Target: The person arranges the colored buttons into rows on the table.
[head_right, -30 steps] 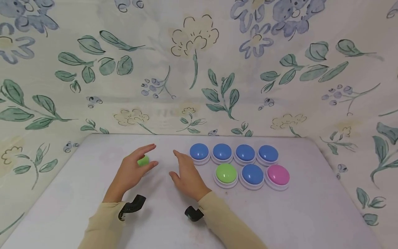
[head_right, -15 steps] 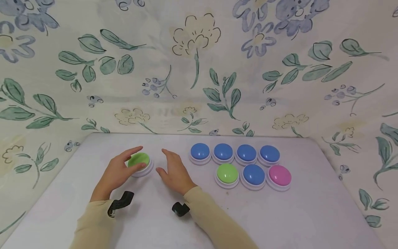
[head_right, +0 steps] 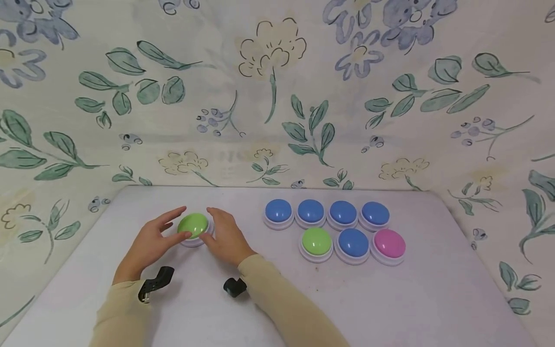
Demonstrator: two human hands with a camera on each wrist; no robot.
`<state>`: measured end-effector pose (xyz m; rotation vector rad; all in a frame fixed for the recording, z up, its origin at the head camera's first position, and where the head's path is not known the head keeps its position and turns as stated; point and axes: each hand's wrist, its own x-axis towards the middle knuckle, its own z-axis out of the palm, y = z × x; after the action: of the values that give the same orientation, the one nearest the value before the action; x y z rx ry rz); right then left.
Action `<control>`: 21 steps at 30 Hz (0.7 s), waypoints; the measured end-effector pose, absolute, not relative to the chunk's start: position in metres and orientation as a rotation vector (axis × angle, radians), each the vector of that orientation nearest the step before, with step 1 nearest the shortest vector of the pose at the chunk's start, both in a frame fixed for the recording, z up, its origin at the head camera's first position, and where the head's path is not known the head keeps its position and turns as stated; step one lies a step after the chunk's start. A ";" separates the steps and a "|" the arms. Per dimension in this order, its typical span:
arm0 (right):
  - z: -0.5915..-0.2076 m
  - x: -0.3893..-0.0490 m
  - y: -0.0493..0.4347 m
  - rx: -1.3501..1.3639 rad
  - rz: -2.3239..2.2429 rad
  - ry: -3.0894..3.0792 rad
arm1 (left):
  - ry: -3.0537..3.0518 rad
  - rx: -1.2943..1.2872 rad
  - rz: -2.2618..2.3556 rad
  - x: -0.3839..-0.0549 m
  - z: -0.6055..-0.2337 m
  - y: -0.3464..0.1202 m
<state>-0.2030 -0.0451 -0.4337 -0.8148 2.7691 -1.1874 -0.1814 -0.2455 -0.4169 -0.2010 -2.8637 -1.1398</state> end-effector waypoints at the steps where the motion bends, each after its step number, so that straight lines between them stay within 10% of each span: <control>1: -0.434 -0.204 -0.047 -0.823 -1.178 2.770 | -2.865 -0.204 -1.140 -0.182 -0.418 -0.247; 21: -0.450 -0.218 -0.066 -0.829 -1.086 2.746 | -2.871 -0.182 -1.277 -0.184 -0.442 -0.260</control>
<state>-0.2184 -0.0658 -0.4497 -0.8291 2.7456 -1.0857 -0.1843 -0.2604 -0.4415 -0.1820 -2.8713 -1.2774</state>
